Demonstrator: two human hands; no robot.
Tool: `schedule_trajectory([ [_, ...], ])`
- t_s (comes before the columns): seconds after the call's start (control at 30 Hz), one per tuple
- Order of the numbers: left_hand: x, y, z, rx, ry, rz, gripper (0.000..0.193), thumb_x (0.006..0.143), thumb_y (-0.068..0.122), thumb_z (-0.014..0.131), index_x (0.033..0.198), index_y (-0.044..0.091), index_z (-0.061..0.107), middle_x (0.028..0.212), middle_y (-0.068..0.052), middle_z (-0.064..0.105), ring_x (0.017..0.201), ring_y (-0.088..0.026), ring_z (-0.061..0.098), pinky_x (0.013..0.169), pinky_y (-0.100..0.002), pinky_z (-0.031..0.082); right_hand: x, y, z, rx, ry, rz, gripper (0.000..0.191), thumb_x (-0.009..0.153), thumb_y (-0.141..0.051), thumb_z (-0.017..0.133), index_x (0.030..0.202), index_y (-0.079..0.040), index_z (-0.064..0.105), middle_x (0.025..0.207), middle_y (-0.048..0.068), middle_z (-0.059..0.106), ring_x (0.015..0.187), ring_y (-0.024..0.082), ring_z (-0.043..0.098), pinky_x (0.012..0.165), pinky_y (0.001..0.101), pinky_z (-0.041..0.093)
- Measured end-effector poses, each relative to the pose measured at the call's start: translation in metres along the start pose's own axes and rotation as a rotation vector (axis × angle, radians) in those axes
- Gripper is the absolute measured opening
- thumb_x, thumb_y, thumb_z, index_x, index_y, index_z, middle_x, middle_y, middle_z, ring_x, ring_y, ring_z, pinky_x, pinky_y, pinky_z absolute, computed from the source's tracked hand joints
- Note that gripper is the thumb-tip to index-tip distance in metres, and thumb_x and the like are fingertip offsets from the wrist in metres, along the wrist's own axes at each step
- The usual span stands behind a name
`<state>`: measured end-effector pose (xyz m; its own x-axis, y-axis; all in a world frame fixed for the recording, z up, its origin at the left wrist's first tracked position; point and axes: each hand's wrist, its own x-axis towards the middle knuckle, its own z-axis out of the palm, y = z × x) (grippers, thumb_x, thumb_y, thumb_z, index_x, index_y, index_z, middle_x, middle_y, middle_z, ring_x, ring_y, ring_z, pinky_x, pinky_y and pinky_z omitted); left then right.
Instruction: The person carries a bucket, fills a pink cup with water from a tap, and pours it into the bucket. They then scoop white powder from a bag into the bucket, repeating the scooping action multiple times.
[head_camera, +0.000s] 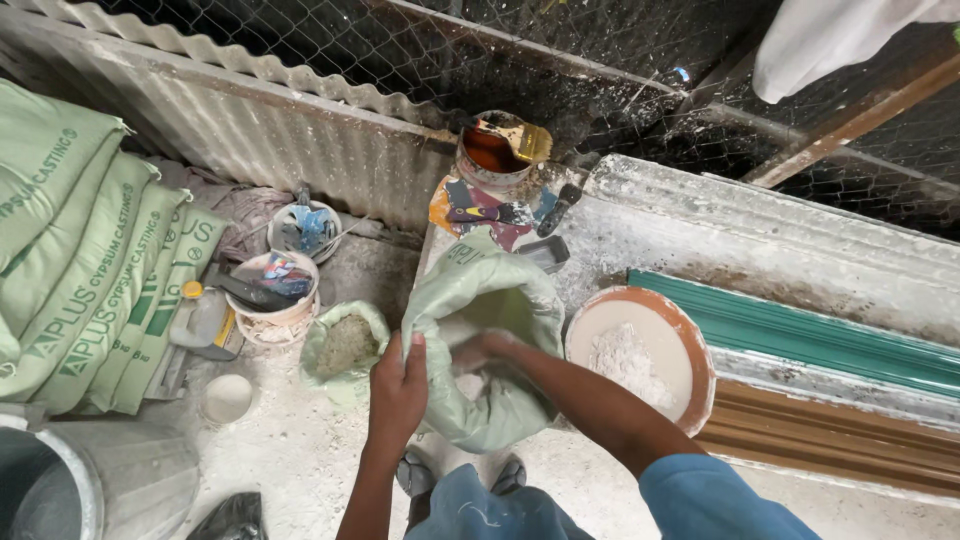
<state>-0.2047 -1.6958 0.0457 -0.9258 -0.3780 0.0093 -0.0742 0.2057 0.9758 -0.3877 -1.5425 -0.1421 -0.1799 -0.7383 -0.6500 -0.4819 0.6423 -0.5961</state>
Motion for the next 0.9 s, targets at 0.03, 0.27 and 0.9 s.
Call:
schedule_trajectory([
  [0.03, 0.001, 0.001, -0.001, 0.011, -0.012, -0.037, 0.042, 0.104, 0.038, 0.048, 0.110, 0.000, 0.064, 0.083, -0.023, 0.070, 0.076, -0.038, 0.071, 0.073, -0.045, 0.054, 0.001, 0.007, -0.021, 0.037, 0.068, 0.035, 0.053, 0.093, -0.024, 0.060, 0.139, 0.000, 0.054, 0.129, 0.024, 0.061, 0.115, 0.033, 0.061, 0.096, 0.0436, 0.049],
  [0.27, 0.005, 0.000, -0.005, -0.010, 0.007, 0.088, 0.040, 0.104, 0.036, 0.049, 0.118, 0.001, 0.064, 0.093, -0.023, 0.073, 0.085, -0.037, 0.072, 0.074, -0.043, 0.055, 0.023, 0.016, -0.046, -0.085, 0.645, 0.285, 0.052, 0.093, -0.025, 0.060, 0.138, 0.000, 0.054, 0.128, 0.025, 0.062, 0.113, 0.033, 0.062, 0.094, 0.0432, 0.050],
  [0.9, 0.024, -0.016, 0.033, -0.063, 0.027, 0.128, 0.041, 0.106, 0.037, 0.048, 0.116, 0.001, 0.065, 0.093, -0.018, 0.071, 0.083, -0.027, 0.069, 0.078, -0.039, 0.053, -0.033, 0.019, 0.026, 0.292, -0.122, 0.050, 0.051, 0.094, -0.026, 0.060, 0.137, 0.000, 0.056, 0.125, 0.025, 0.065, 0.108, 0.032, 0.065, 0.090, 0.0422, 0.054],
])
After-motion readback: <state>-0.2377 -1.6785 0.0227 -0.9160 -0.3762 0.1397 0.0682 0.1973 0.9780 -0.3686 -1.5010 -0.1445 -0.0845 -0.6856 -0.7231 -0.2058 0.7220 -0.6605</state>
